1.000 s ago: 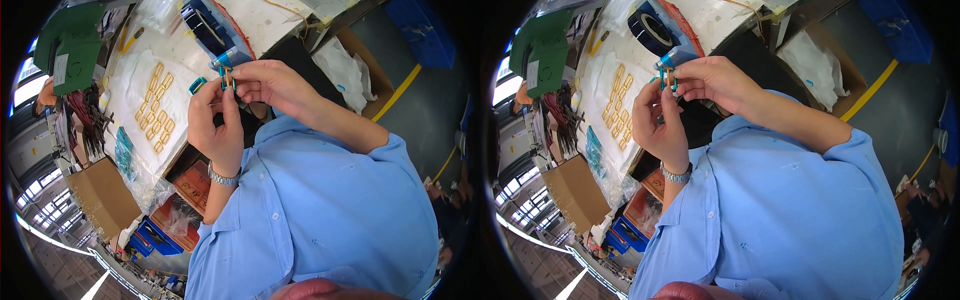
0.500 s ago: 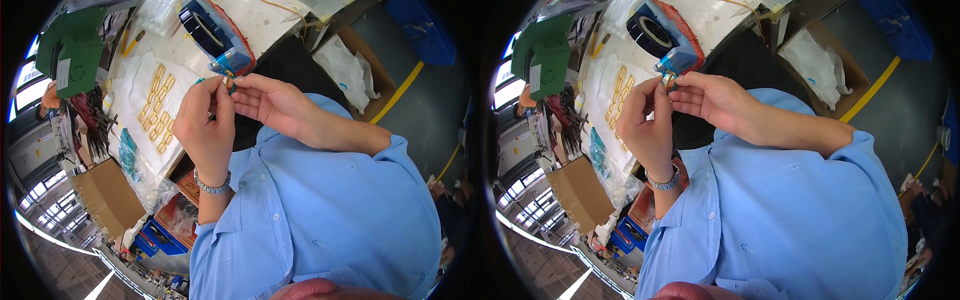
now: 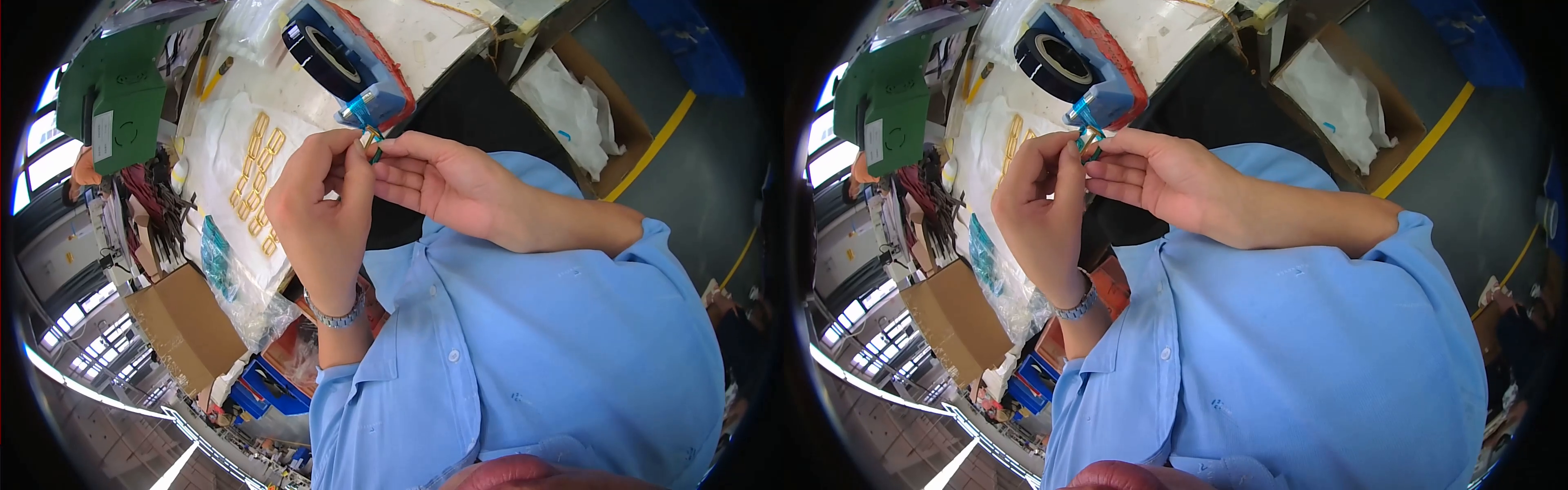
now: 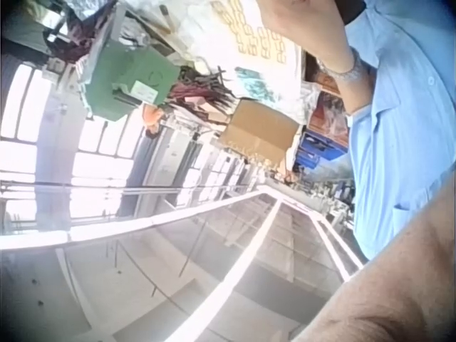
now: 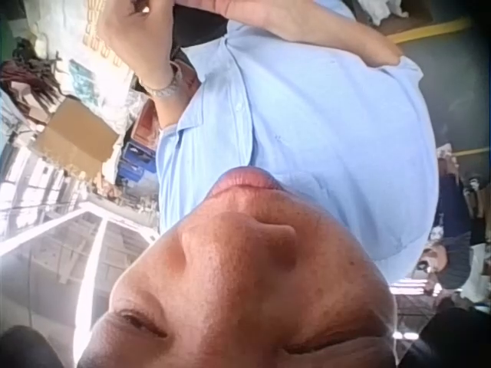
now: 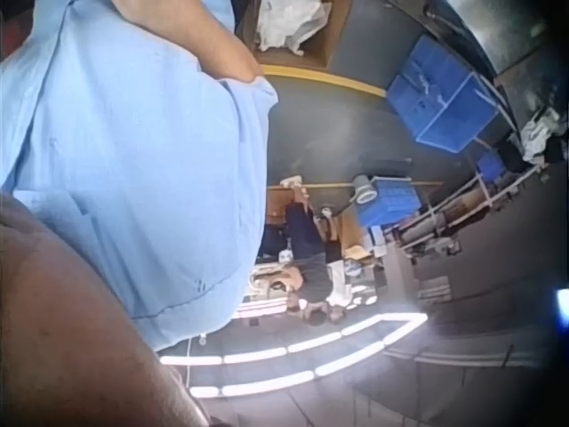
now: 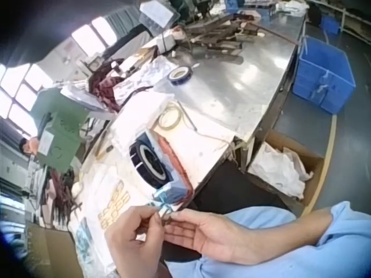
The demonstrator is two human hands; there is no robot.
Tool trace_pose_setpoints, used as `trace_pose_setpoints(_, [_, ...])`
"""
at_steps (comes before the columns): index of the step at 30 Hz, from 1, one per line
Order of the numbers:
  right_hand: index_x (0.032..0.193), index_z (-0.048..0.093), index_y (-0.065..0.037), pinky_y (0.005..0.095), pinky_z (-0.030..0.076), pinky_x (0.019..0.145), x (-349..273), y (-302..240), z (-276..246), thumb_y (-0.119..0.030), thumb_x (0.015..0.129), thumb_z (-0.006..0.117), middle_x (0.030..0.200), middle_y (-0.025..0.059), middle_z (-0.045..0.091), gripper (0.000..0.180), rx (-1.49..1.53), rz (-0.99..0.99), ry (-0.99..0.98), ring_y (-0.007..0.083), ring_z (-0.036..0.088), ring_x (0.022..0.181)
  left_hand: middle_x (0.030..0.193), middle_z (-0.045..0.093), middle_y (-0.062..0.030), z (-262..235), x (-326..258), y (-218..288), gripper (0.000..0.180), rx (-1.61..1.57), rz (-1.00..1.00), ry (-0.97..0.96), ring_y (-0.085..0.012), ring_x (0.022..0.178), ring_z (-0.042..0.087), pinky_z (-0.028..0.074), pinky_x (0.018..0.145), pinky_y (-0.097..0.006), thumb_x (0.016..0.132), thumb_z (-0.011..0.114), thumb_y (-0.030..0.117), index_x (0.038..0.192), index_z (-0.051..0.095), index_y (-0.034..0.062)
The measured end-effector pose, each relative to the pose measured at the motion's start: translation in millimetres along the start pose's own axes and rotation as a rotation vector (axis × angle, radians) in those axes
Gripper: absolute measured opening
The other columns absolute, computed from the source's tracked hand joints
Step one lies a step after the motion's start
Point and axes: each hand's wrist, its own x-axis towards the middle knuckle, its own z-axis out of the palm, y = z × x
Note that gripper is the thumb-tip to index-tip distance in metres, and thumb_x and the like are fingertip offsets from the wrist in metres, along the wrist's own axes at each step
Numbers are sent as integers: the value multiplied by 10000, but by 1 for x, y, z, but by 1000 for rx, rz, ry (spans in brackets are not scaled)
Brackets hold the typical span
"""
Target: Wrapping gold-colored hardware buckles with blue protective tape at a workbench.
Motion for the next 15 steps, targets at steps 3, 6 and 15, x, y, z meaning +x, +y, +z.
trace_pose_setpoints(3, [1164, 721, 18, 407, 586, 1085, 1, 3, -3, -94, 1026, 683, 1132, 111, 747, 181, 43, 4, -31, 232, 721, 1088, 795, 730, -58, -5, 7, -1, 46, -96, -94, -65, -96, 667, 679, 532, 633, -244, 931, 720, 5, 961, 740, -23])
trace_pose_setpoints(6, [1173, 718, 19, 423, 586, 1091, 9, 1, -8, -85, 1024, 682, 1138, 118, 749, 185, 76, 25, -4, 245, 722, 1105, 793, 735, -50, -6, 17, -5, 63, -73, -157, -133, -86, 672, 674, 524, 631, -242, 945, 709, 32, 953, 742, -20])
trace_pose_setpoints(15, [1269, 702, -1, 374, 608, 993, 27, -28, -23, -195, 1081, 636, 1228, 115, 752, 277, -259, 37, -148, 228, 750, 1091, 797, 742, -45, -8, 27, -11, 76, -119, -164, -207, -73, 676, 657, 514, 633, -238, 943, 716, 44, 955, 742, -27])
